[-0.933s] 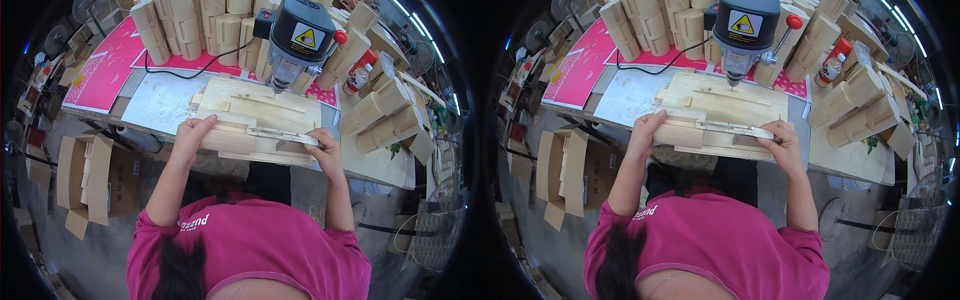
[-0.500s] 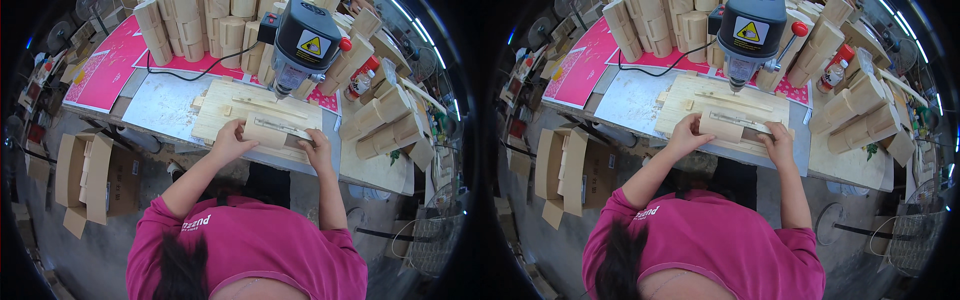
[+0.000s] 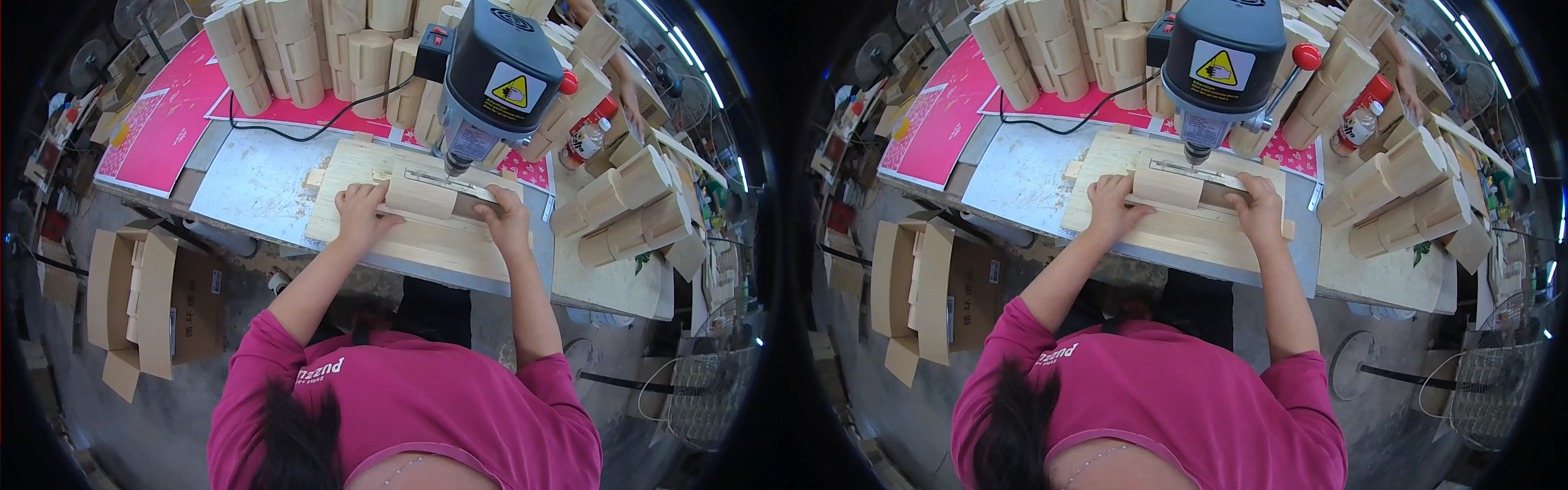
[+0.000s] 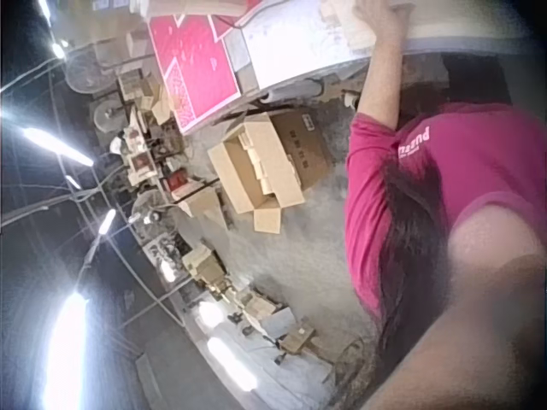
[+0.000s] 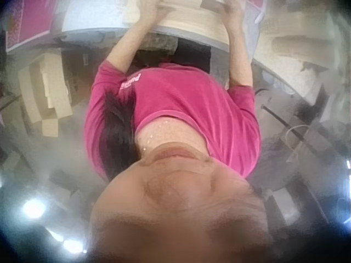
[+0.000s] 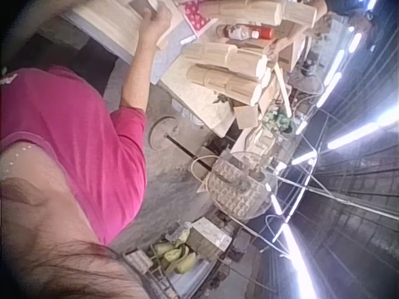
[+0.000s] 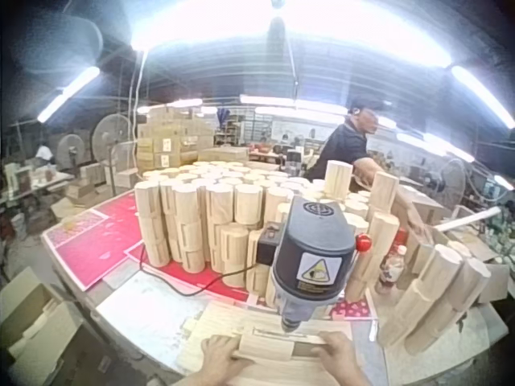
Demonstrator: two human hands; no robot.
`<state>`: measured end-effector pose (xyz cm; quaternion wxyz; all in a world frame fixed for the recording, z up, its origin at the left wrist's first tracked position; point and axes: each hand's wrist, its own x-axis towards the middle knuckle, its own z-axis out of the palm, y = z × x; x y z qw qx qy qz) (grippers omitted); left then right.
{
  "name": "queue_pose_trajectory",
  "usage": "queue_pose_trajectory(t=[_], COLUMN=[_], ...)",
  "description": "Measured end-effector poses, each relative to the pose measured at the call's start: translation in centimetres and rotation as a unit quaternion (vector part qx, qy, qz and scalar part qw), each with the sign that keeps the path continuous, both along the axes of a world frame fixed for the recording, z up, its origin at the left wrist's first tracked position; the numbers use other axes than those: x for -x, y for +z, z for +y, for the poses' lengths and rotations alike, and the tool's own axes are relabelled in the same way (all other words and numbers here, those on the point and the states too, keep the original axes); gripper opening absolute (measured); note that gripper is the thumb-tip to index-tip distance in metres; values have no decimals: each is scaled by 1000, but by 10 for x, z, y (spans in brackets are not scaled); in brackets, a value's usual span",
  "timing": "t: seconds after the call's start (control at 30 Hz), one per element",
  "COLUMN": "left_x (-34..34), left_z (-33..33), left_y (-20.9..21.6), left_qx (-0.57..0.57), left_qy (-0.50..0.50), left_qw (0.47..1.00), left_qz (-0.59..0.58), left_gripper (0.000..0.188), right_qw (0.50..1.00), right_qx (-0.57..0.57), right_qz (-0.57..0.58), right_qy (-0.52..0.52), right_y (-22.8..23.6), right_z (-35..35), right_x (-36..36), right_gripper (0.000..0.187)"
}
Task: Use a wood milling machine to cut grooves into small wooden blocks.
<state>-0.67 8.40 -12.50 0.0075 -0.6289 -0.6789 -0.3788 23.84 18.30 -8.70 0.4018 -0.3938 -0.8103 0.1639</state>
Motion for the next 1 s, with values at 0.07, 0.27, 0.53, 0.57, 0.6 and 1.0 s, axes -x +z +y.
queue_pose_trajectory(t=[0.07,0.27,0.53,0.57,0.6,1.0], left_x=[3,31,17,17,17,18], left_z=[6,13,12,9,9,12], left_y=[1,-19,-1,-2,-1,-5], left_qx=[1,-28,16,11,6,3], left_qy=[-32,-116,-115,-113,-119,-115], left_qw=[999,992,991,992,991,991], left_qz=[-5,-44,-72,-58,-55,-72], left_gripper=[59,40,35,34,34,34], right_qw=[1000,999,997,997,997,931], right_qx=[-9,-9,37,35,29,12], right_qz=[13,-17,41,42,45,361], right_qy=[-18,29,52,56,51,-54], right_y=[-4,-8,8,7,6,70], right_z=[0,2,-3,-4,-4,9], right_x=[-4,9,2,3,4,-39], right_gripper=[37,39,41,42,42,70])
